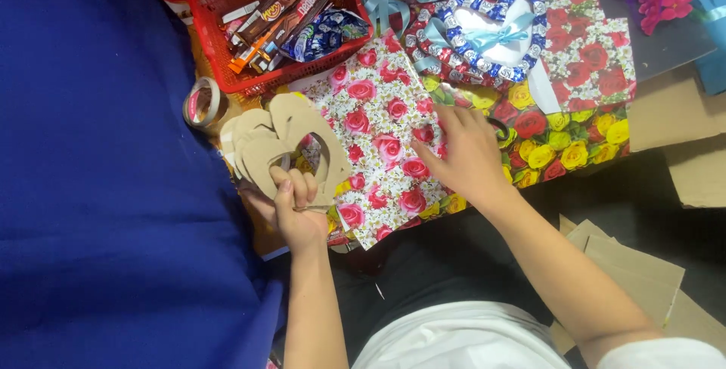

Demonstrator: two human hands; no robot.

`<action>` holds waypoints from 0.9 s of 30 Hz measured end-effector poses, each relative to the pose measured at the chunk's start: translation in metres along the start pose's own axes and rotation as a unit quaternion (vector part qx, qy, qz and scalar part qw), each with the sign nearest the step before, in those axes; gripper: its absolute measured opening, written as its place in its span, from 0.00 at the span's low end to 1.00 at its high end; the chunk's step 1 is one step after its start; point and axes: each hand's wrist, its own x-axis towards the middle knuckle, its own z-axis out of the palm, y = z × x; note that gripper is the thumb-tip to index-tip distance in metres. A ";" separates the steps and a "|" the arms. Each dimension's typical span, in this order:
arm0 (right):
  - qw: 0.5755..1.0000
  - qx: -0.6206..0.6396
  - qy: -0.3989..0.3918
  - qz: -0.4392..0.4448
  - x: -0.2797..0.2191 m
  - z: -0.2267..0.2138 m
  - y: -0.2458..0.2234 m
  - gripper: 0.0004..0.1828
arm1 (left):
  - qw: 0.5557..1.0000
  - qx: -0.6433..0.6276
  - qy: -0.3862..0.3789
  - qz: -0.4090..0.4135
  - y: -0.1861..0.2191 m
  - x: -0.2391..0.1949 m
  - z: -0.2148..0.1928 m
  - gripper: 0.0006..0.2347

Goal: Assembling a decorative heart-shaped frame using cardboard, ribbons, and paper.

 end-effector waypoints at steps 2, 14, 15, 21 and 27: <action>1.000 -0.003 -0.008 0.008 0.012 0.003 -0.008 0.32 | 1.000 -0.007 -0.004 -0.015 0.009 0.000 0.012 0.11; 0.994 0.104 0.020 0.019 0.038 0.050 0.031 0.26 | 0.983 0.016 0.100 -0.155 -0.047 0.011 -0.055 0.23; 0.983 0.183 0.015 0.029 0.040 0.057 0.041 0.19 | 0.981 0.014 0.108 -0.160 -0.047 0.011 -0.054 0.23; 0.917 0.391 -0.067 0.047 0.036 -0.021 0.022 0.08 | 0.974 -0.077 0.095 -0.190 -0.051 0.009 -0.069 0.23; 0.882 0.425 0.043 0.198 0.039 -0.068 0.137 0.25 | 0.954 -0.153 0.122 -0.228 -0.057 0.014 -0.083 0.24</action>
